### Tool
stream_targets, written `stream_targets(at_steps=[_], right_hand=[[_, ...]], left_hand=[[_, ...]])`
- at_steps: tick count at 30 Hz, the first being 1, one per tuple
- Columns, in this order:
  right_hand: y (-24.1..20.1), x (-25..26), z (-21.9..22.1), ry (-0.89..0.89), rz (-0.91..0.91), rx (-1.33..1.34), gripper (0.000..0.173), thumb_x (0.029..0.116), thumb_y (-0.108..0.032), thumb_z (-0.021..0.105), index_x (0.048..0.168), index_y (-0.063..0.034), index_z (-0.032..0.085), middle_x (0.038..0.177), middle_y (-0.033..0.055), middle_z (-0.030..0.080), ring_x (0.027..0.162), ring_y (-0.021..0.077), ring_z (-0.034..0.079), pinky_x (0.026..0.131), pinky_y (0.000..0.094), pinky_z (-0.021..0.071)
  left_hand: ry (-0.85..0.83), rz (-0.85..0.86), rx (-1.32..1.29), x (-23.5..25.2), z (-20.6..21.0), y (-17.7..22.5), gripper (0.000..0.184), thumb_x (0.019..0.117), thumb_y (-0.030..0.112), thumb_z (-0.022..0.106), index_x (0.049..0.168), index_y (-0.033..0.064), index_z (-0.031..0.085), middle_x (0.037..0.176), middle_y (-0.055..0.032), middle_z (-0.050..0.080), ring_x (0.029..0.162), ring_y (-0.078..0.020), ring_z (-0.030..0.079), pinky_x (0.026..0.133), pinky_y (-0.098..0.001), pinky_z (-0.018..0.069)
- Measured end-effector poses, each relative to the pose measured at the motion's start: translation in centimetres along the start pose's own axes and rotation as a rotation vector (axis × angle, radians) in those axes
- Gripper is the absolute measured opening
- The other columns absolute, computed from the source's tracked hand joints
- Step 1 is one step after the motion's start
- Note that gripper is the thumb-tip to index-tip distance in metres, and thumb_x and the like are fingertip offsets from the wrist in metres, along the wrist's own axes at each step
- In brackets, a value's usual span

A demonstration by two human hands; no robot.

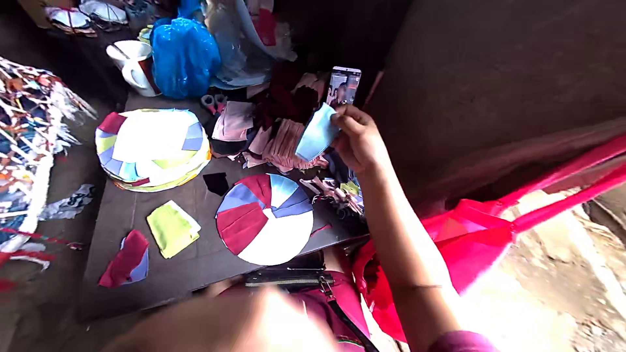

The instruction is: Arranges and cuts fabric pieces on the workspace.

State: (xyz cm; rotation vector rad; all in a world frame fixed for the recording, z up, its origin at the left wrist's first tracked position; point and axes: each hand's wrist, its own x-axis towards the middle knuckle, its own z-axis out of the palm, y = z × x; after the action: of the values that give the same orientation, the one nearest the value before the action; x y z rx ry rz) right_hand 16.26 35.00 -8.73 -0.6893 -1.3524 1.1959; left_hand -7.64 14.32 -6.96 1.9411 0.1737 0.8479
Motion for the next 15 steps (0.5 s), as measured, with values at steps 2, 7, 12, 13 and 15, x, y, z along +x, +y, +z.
stream_targets(at_steps=[2, 7, 12, 13, 15], right_hand=[[0.3, -0.7, 1.7, -0.104, 0.004, 0.05, 0.017, 0.1037, -0.005, 0.043, 0.096, -0.0115, 0.057, 0.081, -0.0046, 0.067, 0.071, 0.005, 0.067, 0.069, 0.0255, 0.0603], [2.2, -1.4, 4.9, -0.245, -0.084, -0.092, 0.006, 0.099, -0.005, 0.058, 0.102, -0.006, 0.064, 0.083, -0.0043, 0.069, 0.068, 0.0028, 0.066, 0.061, 0.0215, 0.0581], [4.7, -1.5, 5.6, -0.034, -0.146, -0.208, 0.02, 0.0996, -0.007, 0.058, 0.118, -0.0008, 0.057, 0.093, -0.0027, 0.065, 0.074, 0.0011, 0.063, 0.066, 0.0202, 0.0557], [5.1, -1.7, 5.8, 0.046, -0.193, -0.273, 0.021, 0.1001, -0.009, 0.058, 0.119, 0.0, 0.055, 0.095, -0.0015, 0.063, 0.076, 0.0002, 0.062, 0.066, 0.0185, 0.0544], [5.9, -2.0, 5.9, 0.119, -0.341, -0.419, 0.015, 0.1001, -0.009, 0.058, 0.111, 0.0016, 0.055, 0.093, 0.0005, 0.059, 0.075, -0.0015, 0.057, 0.067, 0.0148, 0.0493]], left_hand=[[0.329, -0.129, 0.438, 1.8, -3.2, -2.2, 0.034, 0.1038, 0.04, 0.055, 0.117, 0.0127, 0.07, 0.105, 0.0043, 0.072, 0.093, 0.0026, 0.065, 0.081, -0.017, 0.0552], [0.719, -0.398, 0.496, 5.6, -10.0, -8.9, 0.036, 0.0994, 0.012, 0.061, 0.132, -0.0022, 0.057, 0.124, -0.0168, 0.064, 0.104, -0.0173, 0.067, 0.09, -0.0359, 0.0566], [0.739, -0.442, 0.363, 5.3, -10.2, -10.9, 0.019, 0.1019, 0.01, 0.058, 0.112, -0.0043, 0.066, 0.093, -0.0079, 0.07, 0.081, -0.0075, 0.066, 0.079, -0.0296, 0.0567], [0.777, -0.439, 0.354, 5.2, -10.2, -11.2, 0.019, 0.1017, 0.01, 0.058, 0.113, -0.0035, 0.065, 0.094, -0.0067, 0.07, 0.081, -0.0061, 0.066, 0.079, -0.0281, 0.0569], [0.867, -0.433, 0.376, 5.1, -10.2, -11.7, 0.02, 0.0999, 0.009, 0.061, 0.116, -0.0034, 0.063, 0.094, -0.0069, 0.07, 0.082, -0.0052, 0.066, 0.079, -0.0258, 0.0555]])
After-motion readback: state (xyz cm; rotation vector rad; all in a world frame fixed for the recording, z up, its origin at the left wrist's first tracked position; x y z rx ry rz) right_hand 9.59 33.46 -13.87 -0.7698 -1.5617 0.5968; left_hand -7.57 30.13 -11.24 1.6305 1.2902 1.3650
